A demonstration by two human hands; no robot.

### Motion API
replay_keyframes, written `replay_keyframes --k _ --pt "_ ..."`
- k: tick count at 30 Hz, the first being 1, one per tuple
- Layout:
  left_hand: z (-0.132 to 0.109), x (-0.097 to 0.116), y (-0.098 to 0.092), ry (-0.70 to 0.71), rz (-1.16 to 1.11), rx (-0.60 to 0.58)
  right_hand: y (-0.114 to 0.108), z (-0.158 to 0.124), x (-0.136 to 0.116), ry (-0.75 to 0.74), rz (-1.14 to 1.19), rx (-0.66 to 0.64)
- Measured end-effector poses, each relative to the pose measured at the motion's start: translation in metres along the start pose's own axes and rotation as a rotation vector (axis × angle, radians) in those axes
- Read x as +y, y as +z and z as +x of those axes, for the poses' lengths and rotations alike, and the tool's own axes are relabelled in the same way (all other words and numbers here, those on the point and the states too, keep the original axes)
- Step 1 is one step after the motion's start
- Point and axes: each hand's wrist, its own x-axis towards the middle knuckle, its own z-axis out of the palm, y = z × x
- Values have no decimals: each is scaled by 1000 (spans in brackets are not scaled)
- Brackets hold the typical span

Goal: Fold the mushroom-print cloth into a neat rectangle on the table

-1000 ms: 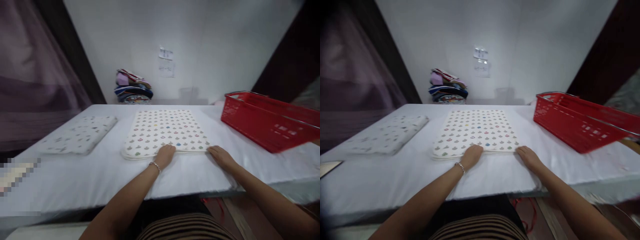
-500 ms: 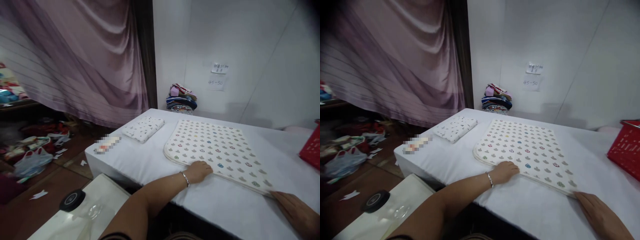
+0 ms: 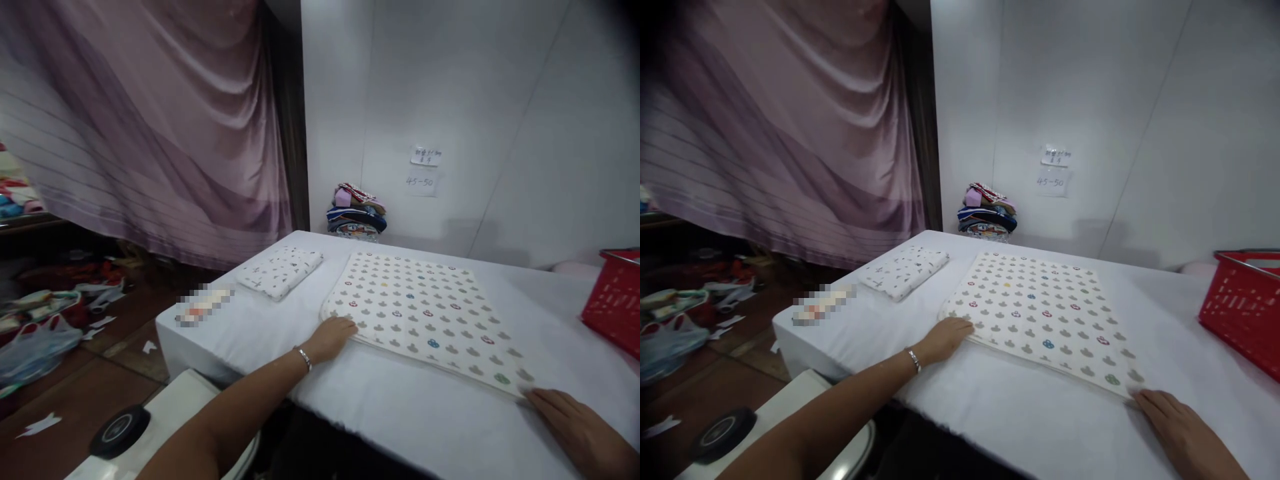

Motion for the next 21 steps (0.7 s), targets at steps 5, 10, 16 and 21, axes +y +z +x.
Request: replay_keyframes --k 5,10,16,21 --pt "-2 -6 1 -97 31 -6 -23 19 -27 4 -90 -200" --pt "3 -9 5 -127 37 14 -39 34 -48 -16 -145 -191" --pt "-4 -17 1 -108 -15 12 -55 30 -55 -88 -236 -46" --pt "-7 -11 -4 -83 -7 -65 -56 15 -58 -76 -249 -153"
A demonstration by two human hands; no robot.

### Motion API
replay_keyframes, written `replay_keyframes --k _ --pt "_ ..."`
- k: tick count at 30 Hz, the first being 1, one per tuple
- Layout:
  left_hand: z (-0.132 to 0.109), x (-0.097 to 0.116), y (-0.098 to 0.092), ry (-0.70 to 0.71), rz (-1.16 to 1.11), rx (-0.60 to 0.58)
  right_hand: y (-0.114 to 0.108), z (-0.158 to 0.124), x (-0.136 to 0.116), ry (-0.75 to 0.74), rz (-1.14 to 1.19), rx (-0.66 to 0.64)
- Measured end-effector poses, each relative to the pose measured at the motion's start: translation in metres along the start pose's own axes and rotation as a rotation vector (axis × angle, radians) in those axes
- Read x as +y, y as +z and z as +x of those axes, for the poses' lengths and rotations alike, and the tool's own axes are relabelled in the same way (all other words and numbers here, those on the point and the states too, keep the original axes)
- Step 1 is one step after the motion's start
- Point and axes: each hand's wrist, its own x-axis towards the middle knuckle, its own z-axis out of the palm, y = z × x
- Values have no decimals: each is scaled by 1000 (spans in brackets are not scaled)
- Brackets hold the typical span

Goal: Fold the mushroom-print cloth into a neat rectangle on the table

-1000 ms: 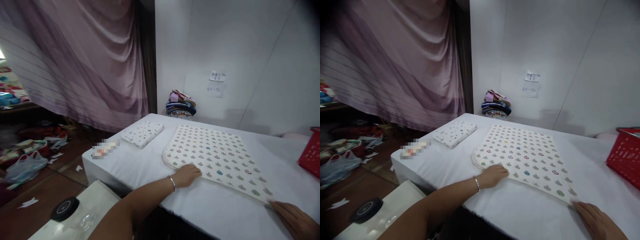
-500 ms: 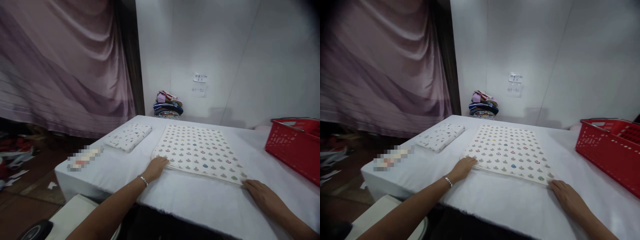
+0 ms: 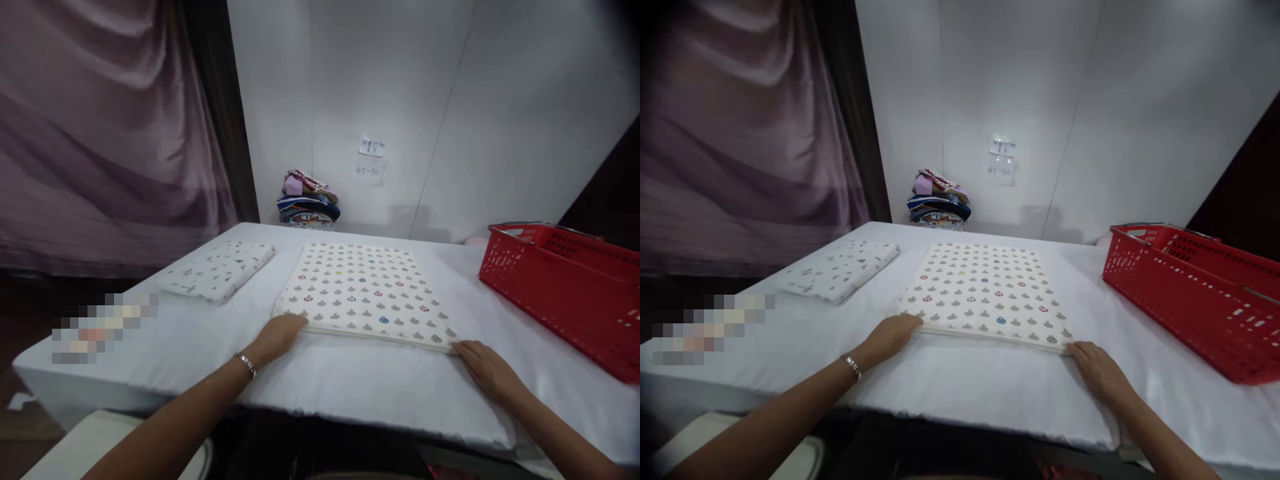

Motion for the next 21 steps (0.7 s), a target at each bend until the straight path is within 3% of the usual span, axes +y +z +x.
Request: replay_keyframes --k 4,8,16,21 --pt "0 8 0 30 40 -37 2 -2 0 22 -17 -105" --pt "1 19 2 47 70 21 0 4 -4 0 -65 -139" --pt "24 48 8 92 89 34 2 55 -46 -64 -47 -82" --pt "26 54 15 113 110 18 15 75 -67 -137 37 2"
